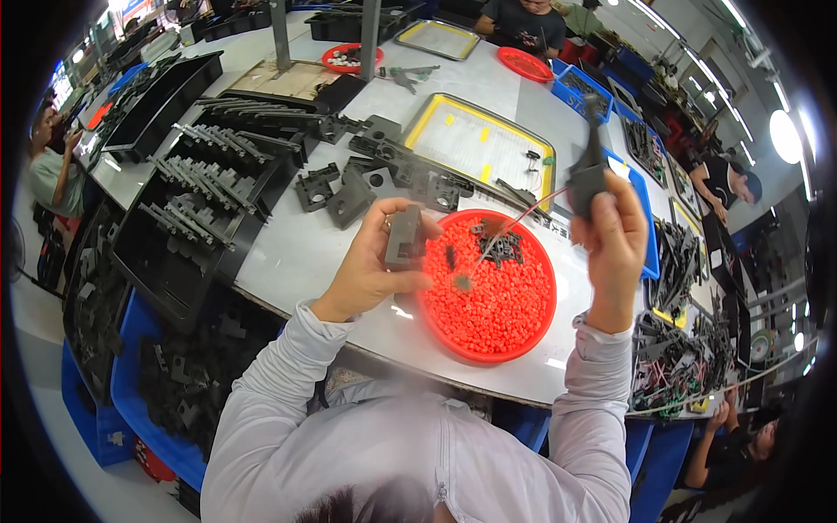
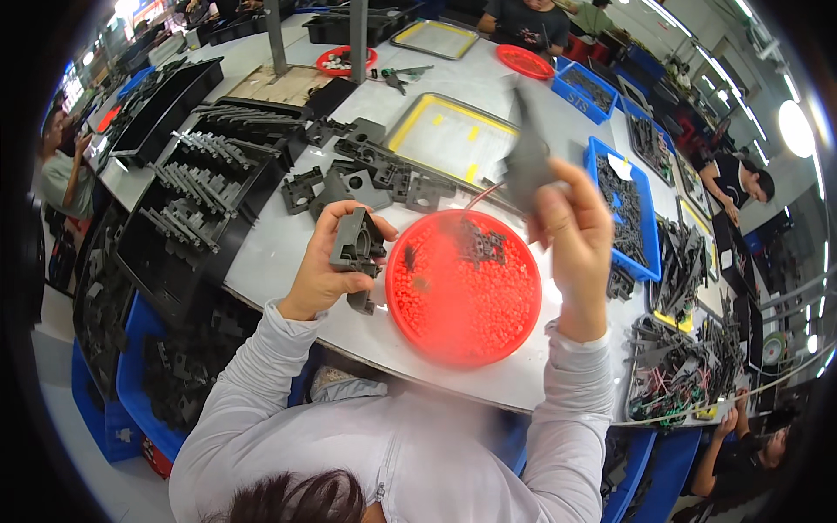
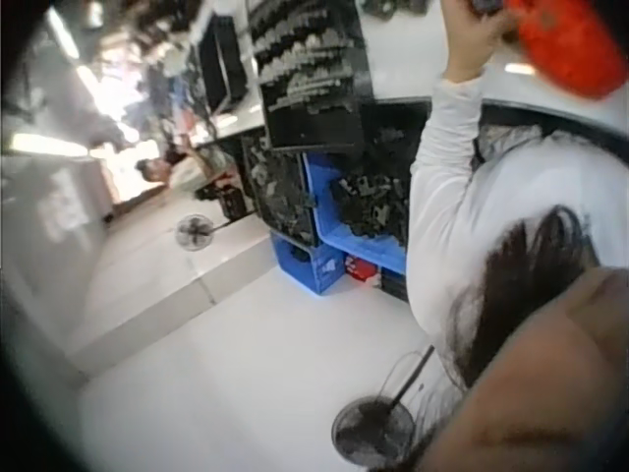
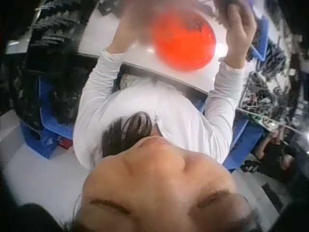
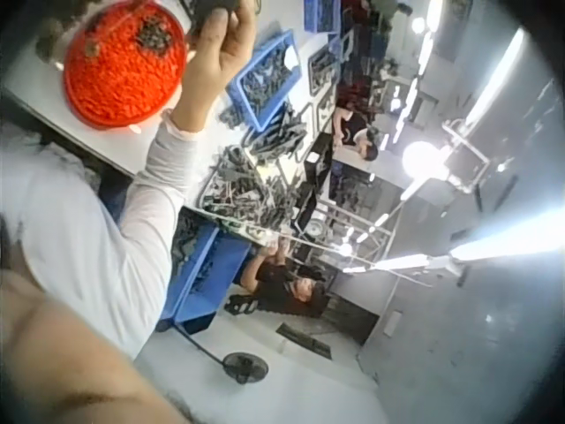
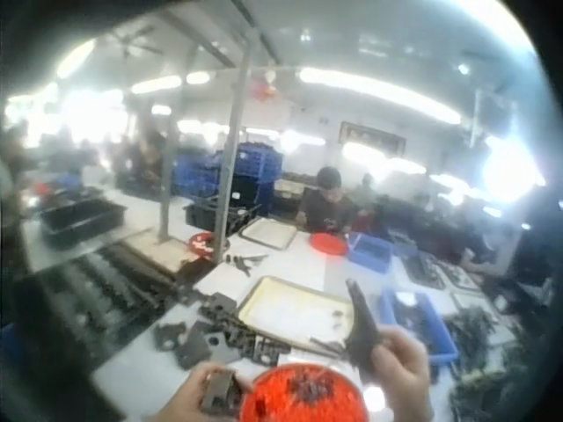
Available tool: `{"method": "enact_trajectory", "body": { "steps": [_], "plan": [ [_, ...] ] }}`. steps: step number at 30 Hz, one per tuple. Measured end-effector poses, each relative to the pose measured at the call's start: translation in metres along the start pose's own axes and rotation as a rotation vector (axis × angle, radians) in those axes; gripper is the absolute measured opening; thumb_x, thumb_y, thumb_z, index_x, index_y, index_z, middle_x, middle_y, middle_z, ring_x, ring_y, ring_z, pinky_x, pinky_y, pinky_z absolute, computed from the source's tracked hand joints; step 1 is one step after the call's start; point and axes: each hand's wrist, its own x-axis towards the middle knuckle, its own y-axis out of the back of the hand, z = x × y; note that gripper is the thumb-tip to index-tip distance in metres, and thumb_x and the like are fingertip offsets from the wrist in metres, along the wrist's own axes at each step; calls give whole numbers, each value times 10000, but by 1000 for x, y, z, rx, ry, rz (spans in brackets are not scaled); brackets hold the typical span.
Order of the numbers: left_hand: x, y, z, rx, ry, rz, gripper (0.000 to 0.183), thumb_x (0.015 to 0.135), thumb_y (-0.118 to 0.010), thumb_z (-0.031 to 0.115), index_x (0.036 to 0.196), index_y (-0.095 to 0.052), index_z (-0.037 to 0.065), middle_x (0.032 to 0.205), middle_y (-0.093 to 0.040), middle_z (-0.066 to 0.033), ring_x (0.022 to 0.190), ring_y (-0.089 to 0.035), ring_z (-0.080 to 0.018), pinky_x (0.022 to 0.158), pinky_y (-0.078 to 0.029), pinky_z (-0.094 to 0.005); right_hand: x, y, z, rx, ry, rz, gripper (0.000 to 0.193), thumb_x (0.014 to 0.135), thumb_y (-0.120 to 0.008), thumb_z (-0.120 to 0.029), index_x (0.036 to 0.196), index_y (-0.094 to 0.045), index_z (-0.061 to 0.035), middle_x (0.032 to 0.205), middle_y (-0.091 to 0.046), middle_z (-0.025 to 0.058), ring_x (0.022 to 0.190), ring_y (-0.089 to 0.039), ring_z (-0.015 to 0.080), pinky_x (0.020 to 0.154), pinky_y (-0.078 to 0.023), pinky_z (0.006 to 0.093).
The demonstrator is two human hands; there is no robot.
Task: The person assembles small electronic components by hand, inserting a fan motor, wires, and connectors into a plastic housing unit and securing them with small screws.
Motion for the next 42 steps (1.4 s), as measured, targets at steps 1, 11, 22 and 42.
{"method": "enact_trajectory", "body": {
  "steps": [1, 11, 22, 42],
  "plan": [
    [-1, -1, 1, 34, -3, -52, 753, 631, -799, 97, 1230, -342, 96, 1093, -530, -81, 1036, -511, -161, 833, -461, -277, -11, -4, -4, -3, -37, -83, 274, 893, -532, -99, 1143, -533, 14, 738, -578, 27, 568, -506, 57, 494, -370, 173],
    [-20, -6, 5, 176, 33, -185, 809, 610, -806, 46, 1307, -396, 47, 1255, -458, -48, 1055, -508, -164, 882, -424, -289, -49, -62, 6, -371, 30, -500, 295, 740, -599, -42, 1028, -609, 21, 850, -649, 108, 694, -634, 211, 639, -499, 277],
    [-25, -13, 10, 585, 148, -315, 597, 651, -793, 207, 1155, -531, 24, 1287, -416, -103, 1085, -493, -229, 893, -413, -333, -57, -59, 3, -571, 95, -536, 264, 717, -627, -98, 979, -621, -62, 641, -573, 111, 557, -574, 277, 511, -450, 348],
    [-31, -11, -15, 205, 368, -178, 648, 678, -764, 171, 1202, -414, 23, 1097, -496, -80, 977, -514, -168, 828, -429, -307, -56, 6, 38, 13, -402, -450, 334, 915, -443, -174, 1145, -550, 43, 755, -619, 55, 728, -593, 144, 693, -477, 270]
  ]
}}
